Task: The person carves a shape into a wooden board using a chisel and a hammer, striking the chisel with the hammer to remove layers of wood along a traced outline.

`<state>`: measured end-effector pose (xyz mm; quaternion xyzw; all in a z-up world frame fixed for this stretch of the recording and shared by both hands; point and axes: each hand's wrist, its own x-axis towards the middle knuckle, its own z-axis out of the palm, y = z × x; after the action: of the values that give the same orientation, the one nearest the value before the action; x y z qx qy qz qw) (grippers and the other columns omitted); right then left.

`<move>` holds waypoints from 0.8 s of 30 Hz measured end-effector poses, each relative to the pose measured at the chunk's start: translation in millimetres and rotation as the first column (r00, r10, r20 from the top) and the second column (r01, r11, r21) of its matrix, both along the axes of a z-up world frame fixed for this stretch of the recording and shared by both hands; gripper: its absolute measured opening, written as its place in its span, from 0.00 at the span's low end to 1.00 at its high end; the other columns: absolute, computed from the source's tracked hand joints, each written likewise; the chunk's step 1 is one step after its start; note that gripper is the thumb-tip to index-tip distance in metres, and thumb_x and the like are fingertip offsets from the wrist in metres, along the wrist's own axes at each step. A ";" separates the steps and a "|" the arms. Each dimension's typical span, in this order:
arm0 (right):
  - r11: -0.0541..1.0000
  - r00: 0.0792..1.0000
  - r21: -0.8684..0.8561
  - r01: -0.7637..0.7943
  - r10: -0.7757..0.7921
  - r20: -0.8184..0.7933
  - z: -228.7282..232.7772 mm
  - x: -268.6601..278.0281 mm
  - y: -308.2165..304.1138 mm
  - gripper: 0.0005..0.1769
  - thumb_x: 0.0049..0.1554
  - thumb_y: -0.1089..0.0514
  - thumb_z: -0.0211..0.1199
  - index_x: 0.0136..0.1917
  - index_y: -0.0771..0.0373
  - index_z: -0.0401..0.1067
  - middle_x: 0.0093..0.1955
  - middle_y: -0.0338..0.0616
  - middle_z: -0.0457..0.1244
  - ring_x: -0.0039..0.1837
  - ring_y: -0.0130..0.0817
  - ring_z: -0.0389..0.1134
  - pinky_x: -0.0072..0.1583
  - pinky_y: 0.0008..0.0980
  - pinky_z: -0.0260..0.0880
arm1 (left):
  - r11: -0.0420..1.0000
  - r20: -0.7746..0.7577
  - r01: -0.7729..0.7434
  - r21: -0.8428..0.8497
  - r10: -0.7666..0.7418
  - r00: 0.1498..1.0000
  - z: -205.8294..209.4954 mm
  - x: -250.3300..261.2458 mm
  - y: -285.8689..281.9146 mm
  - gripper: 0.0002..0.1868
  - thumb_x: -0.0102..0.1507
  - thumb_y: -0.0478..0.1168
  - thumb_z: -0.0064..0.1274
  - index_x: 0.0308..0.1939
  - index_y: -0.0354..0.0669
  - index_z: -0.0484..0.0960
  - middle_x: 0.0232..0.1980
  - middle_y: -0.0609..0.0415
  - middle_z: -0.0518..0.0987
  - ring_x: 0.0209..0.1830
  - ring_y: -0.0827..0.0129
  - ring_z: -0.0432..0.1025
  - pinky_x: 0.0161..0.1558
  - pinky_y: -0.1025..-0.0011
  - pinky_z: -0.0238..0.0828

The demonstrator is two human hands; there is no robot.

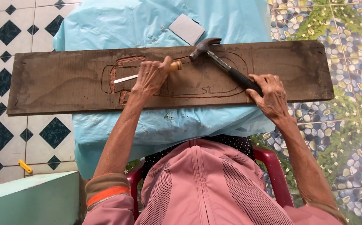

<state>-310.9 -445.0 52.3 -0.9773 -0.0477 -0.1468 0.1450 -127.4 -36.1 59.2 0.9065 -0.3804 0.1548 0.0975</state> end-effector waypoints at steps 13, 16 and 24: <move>0.971 0.968 -0.235 0.044 0.017 0.249 -6.2 27.3 9.4 0.23 0.58 0.56 0.63 0.66 0.57 0.77 0.56 0.46 0.62 0.54 0.44 0.59 0.54 0.41 0.62 | 0.941 0.427 -0.323 -0.103 0.335 0.840 -21.1 -18.2 89.7 0.21 0.55 0.38 0.71 0.40 0.50 0.70 0.32 0.59 0.72 0.27 0.66 0.69 0.28 0.69 0.65; 0.965 0.972 -0.259 0.053 0.010 0.236 -13.7 38.5 3.2 0.22 0.66 0.40 0.71 0.65 0.55 0.77 0.54 0.47 0.61 0.55 0.44 0.61 0.51 0.41 0.63 | 0.942 0.367 -0.307 -0.137 0.336 0.867 -19.7 -18.2 89.1 0.20 0.57 0.37 0.71 0.40 0.47 0.71 0.33 0.55 0.73 0.28 0.61 0.71 0.29 0.66 0.67; 0.928 0.931 -0.356 0.108 0.032 0.365 -34.6 46.5 -2.2 0.28 0.75 0.29 0.56 0.64 0.53 0.76 0.54 0.44 0.60 0.53 0.37 0.60 0.51 0.35 0.63 | 0.939 0.339 -0.311 -0.150 0.344 0.875 -27.3 -18.1 93.3 0.25 0.54 0.39 0.74 0.46 0.47 0.73 0.34 0.53 0.76 0.30 0.56 0.74 0.26 0.61 0.66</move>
<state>-264.4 -447.1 17.8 -0.9435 -0.0812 -0.3165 -0.0559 -145.5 57.2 31.9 0.9085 -0.2253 0.3496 0.0396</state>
